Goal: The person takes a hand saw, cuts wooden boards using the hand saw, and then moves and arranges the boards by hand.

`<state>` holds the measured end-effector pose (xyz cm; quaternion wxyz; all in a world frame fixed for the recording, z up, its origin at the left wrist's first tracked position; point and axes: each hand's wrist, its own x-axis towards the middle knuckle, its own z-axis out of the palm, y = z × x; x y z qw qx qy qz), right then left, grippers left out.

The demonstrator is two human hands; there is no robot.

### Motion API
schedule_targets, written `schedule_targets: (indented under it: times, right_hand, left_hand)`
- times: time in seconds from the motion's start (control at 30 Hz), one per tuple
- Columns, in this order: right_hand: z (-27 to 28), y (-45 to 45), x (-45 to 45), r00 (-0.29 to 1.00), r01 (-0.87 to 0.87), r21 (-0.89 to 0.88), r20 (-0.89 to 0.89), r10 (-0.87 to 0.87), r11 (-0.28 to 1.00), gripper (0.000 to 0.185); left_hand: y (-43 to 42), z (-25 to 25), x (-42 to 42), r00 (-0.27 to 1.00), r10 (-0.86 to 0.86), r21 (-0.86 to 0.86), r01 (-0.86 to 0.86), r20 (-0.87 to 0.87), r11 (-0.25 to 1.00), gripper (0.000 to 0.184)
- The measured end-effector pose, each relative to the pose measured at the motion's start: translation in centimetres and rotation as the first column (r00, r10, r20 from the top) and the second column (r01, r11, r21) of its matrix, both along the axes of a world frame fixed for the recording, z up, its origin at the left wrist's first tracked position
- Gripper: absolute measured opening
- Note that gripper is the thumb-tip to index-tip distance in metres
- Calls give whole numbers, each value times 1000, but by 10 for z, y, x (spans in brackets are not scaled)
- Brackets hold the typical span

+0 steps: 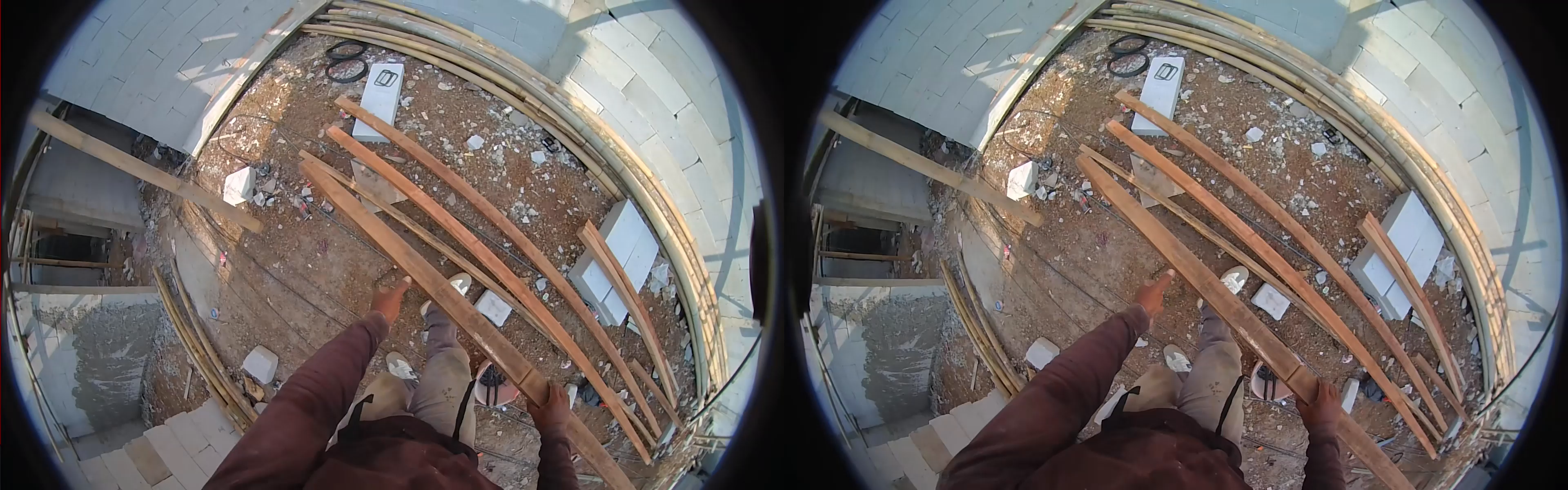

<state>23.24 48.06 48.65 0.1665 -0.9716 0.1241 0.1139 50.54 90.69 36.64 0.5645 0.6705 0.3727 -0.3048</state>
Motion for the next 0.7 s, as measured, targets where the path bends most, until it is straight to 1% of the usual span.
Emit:
schedule_targets:
  times: [0.03,0.1,0.13,0.23,0.27,0.37,0.43,0.47,0.57,0.63,0.7]
  right_hand:
    - [-10,-7,13,1000,-6,7,16,6,1000,61]
    - [-34,-22,41,1000,9,12,-10,-9,1000,63]
    - [-46,-28,54,999,22,16,-39,-22,1000,64]
    - [-80,-48,109,995,30,55,-99,-25,998,67]
    - [-95,-55,127,995,29,43,-97,-24,999,68]
    - [-145,-75,173,997,21,6,-71,-21,1000,71]
    - [-179,-84,201,999,13,-9,-29,-13,1000,75]
    - [-196,-86,213,999,19,6,-36,-19,1000,75]
    - [-249,-86,247,998,38,50,-61,-35,998,76]
    - [-289,-86,265,995,37,76,-94,-30,996,75]
    - [-332,-81,281,990,82,60,-120,-74,995,73]
  left_hand:
    - [-24,-2,28,998,51,-38,-53,-40,998,73]
    - [-67,-26,80,955,296,-113,-296,-15,949,79]
    - [-83,-40,103,902,428,-262,-426,-52,866,82]
    - [-108,-127,158,856,517,-200,-510,-16,837,83]
    - [-115,-139,178,873,479,-73,-485,-93,871,84]
    - [-129,-174,221,879,459,-206,-476,-129,855,72]
    - [-133,-206,246,886,455,-261,-460,-83,848,73]
    - [-133,-218,257,890,452,-286,-449,-61,847,73]
    - [-128,-252,289,888,450,-334,-453,-91,827,73]
    - [-123,-279,311,896,437,-331,-436,-74,837,73]
    - [-115,-313,326,906,417,-335,-416,-73,846,71]
